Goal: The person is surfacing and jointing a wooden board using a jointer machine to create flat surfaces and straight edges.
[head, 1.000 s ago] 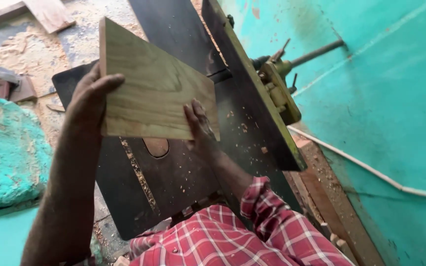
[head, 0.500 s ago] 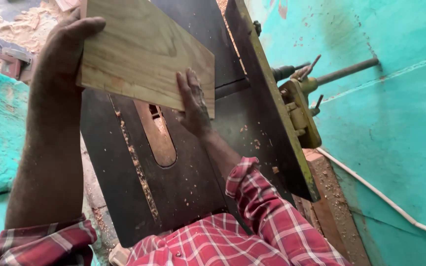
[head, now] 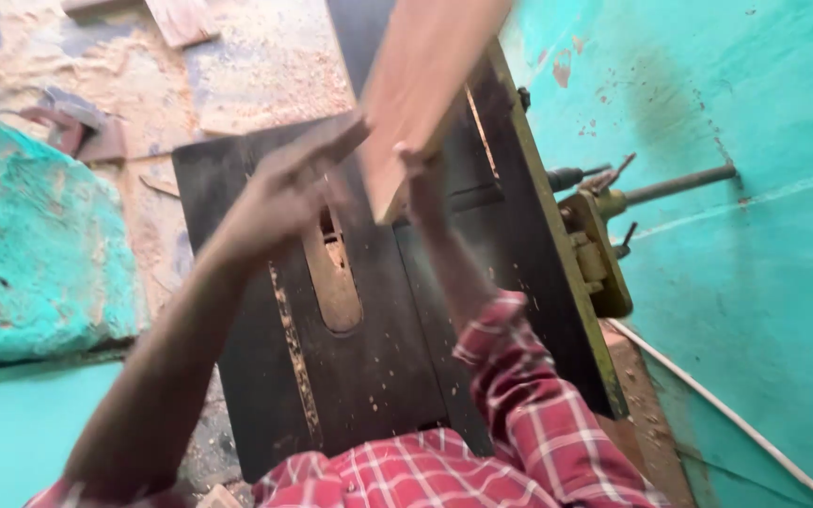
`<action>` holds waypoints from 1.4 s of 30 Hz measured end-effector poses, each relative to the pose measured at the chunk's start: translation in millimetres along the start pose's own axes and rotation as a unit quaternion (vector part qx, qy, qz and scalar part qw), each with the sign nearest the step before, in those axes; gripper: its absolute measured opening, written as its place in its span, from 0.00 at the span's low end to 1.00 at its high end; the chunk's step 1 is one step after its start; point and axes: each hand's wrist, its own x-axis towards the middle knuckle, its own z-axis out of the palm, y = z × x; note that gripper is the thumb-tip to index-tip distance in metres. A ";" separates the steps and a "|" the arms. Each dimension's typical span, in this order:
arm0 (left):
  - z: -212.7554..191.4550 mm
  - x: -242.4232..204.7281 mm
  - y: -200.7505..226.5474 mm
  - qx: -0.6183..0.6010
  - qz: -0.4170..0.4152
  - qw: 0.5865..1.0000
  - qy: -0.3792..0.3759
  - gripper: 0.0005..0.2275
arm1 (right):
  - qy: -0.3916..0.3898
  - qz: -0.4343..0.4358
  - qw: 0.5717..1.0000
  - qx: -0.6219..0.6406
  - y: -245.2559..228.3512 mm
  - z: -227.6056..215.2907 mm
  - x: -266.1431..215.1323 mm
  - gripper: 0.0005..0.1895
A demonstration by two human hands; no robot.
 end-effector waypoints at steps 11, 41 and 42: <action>7.8 -108.3 -15.1 0.559 0.303 0.772 0.025 0.33 | -0.057 0.157 0.941 0.295 -212.3 32.5 -178.1 0.38; -60.6 -15.6 -15.2 -0.032 -0.116 0.979 0.162 0.24 | -0.093 -0.254 0.846 -0.459 -78.6 58.6 -169.4 0.56; -65.5 -10.3 -17.1 -0.031 -0.097 0.982 0.158 0.24 | -0.098 -0.257 0.845 -0.457 -77.5 60.7 -161.7 0.55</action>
